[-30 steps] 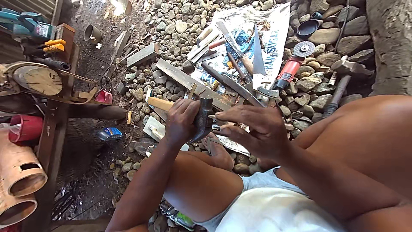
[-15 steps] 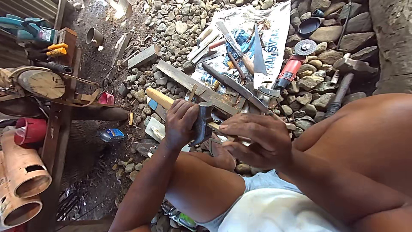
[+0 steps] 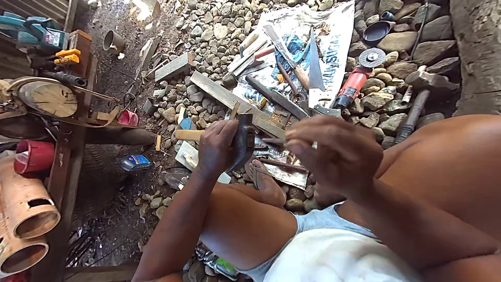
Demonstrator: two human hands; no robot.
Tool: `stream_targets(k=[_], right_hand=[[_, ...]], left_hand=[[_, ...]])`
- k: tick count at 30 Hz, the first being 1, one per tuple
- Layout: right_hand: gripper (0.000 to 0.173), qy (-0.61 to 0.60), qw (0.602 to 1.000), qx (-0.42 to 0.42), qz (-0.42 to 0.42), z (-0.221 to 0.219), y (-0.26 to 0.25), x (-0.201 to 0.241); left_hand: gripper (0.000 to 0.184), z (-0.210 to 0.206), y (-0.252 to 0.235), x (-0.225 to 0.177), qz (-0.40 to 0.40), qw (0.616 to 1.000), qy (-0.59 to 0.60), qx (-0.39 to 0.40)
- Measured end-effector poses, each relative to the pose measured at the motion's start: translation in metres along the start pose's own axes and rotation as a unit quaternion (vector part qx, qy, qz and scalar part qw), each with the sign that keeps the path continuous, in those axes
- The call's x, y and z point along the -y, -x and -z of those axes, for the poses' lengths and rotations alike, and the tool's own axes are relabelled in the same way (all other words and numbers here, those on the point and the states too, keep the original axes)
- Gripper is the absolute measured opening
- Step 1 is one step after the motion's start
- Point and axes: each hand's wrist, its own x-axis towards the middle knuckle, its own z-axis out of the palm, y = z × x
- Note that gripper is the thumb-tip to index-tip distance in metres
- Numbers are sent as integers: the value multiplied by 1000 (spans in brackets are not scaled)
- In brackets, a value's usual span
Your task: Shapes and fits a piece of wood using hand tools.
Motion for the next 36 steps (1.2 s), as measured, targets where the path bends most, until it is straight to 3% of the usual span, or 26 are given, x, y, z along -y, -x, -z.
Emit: stream_targets(k=[4, 10, 14, 22, 29, 36], right_hand=[[16, -132, 967, -41, -214, -1, -7, -6], [16, -143, 959, -33, -241, -7, -5, -14], [30, -190, 941, 11, -279, -5, -8, -11], [15, -51, 988, 37, -142, -7, -3, -10], [16, 80, 990, 83, -77, -5, -3, -11], [15, 121, 986, 100, -64, -5, -3, -14]], left_hand=[[17, 1, 1, 3, 34, 999, 0, 5], [13, 1, -1, -2, 21, 1000, 15, 18], [13, -3, 0, 3, 21, 999, 20, 24], [9, -2, 0, 1, 20, 999, 23, 30], [10, -4, -2, -3, 8, 999, 11, 44], [6, -5, -4, -6, -10, 997, -12, 73]])
